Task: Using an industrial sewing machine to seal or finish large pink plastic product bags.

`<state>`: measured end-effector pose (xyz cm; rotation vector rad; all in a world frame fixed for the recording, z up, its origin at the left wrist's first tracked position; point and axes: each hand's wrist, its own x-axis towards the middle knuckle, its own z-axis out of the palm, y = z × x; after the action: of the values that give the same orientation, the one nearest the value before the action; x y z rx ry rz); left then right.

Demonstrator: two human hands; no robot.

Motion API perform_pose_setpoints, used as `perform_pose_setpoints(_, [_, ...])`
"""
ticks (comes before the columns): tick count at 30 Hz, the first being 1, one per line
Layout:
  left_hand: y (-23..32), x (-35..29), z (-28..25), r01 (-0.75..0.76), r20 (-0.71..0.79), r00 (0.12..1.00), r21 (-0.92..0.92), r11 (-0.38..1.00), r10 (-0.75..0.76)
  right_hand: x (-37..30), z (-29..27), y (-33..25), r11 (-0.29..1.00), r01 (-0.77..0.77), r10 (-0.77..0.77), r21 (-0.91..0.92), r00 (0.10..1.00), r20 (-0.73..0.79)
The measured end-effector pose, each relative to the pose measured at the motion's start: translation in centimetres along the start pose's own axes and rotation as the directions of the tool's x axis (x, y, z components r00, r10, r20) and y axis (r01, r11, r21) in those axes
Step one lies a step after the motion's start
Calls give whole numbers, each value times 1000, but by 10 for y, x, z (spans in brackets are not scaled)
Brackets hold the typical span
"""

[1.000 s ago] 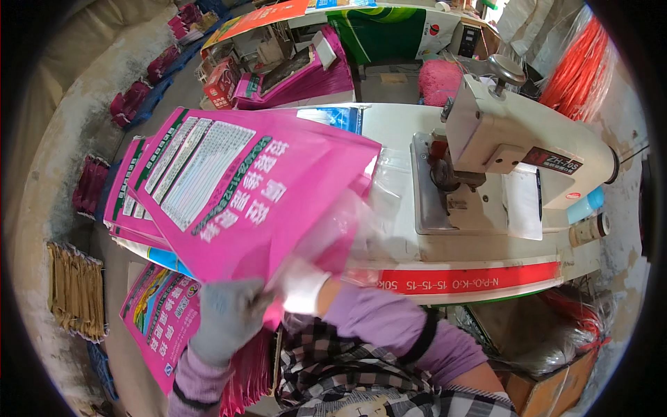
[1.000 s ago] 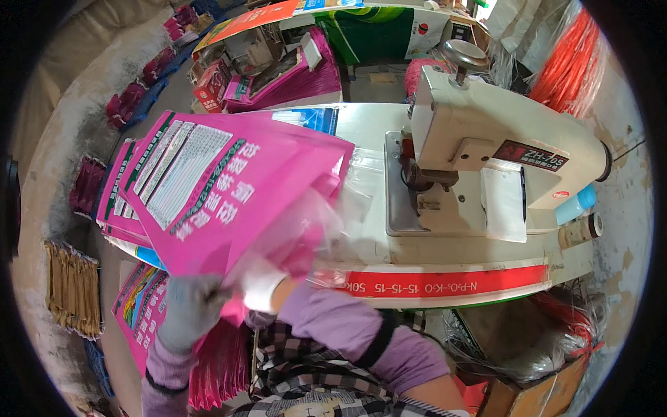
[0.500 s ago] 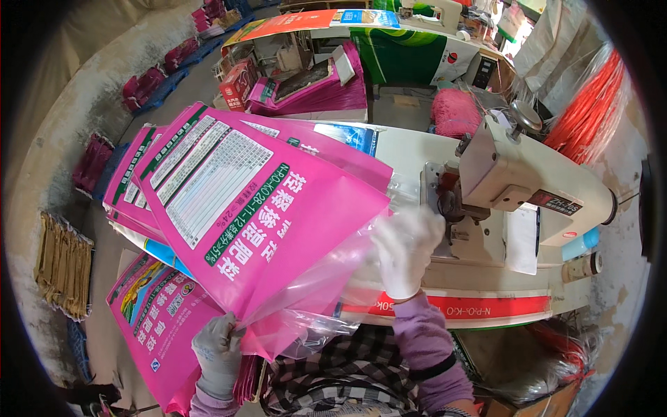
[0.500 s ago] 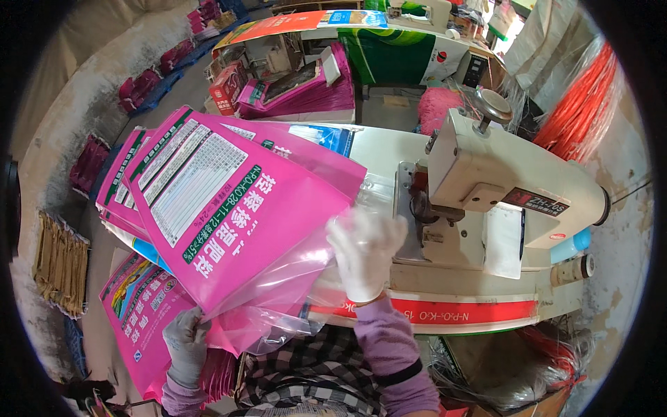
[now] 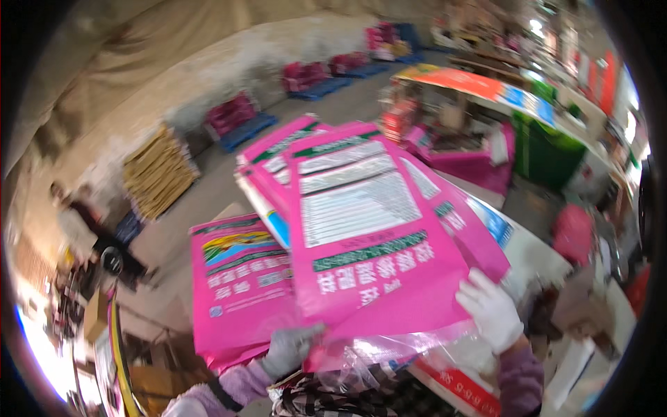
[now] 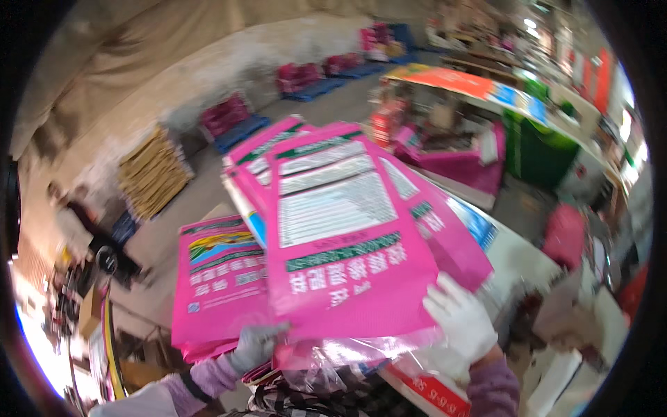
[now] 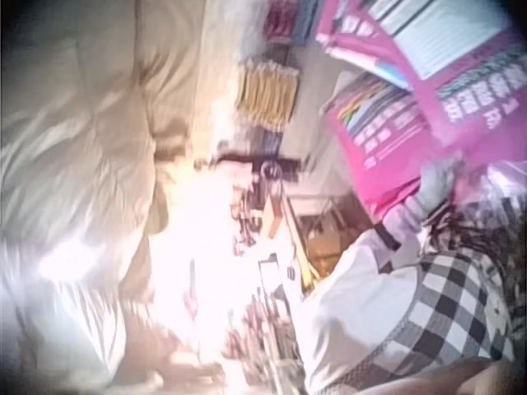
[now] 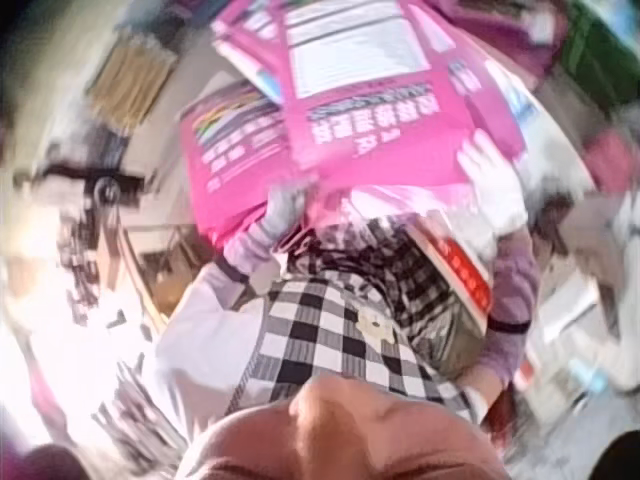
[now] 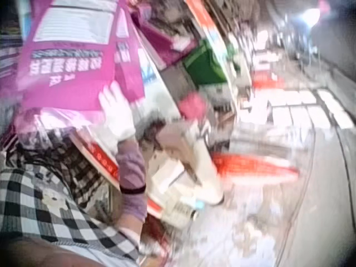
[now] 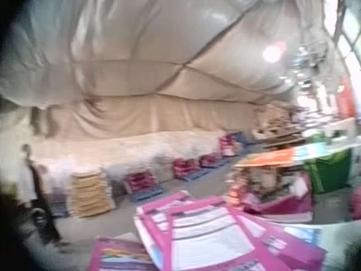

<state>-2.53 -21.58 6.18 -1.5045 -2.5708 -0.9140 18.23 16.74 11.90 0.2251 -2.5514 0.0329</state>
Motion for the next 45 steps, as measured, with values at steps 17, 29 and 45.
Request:
perform_pose_setpoints(17, [230,353,266,-936,349,205,-202,287,914,-162,73,-217,-371,-407,907,835,-353,231])
perform_pose_setpoints(29, [239,306,298,-975,305,45,-195,109,951,-183,64,-271,-95,-721,972,686,-216,-92])
perform_pose_setpoints(45, [193,281,121,-906,842,-74,-280,317,534,-152,41,-82,24,-788,962,615,-149,-229])
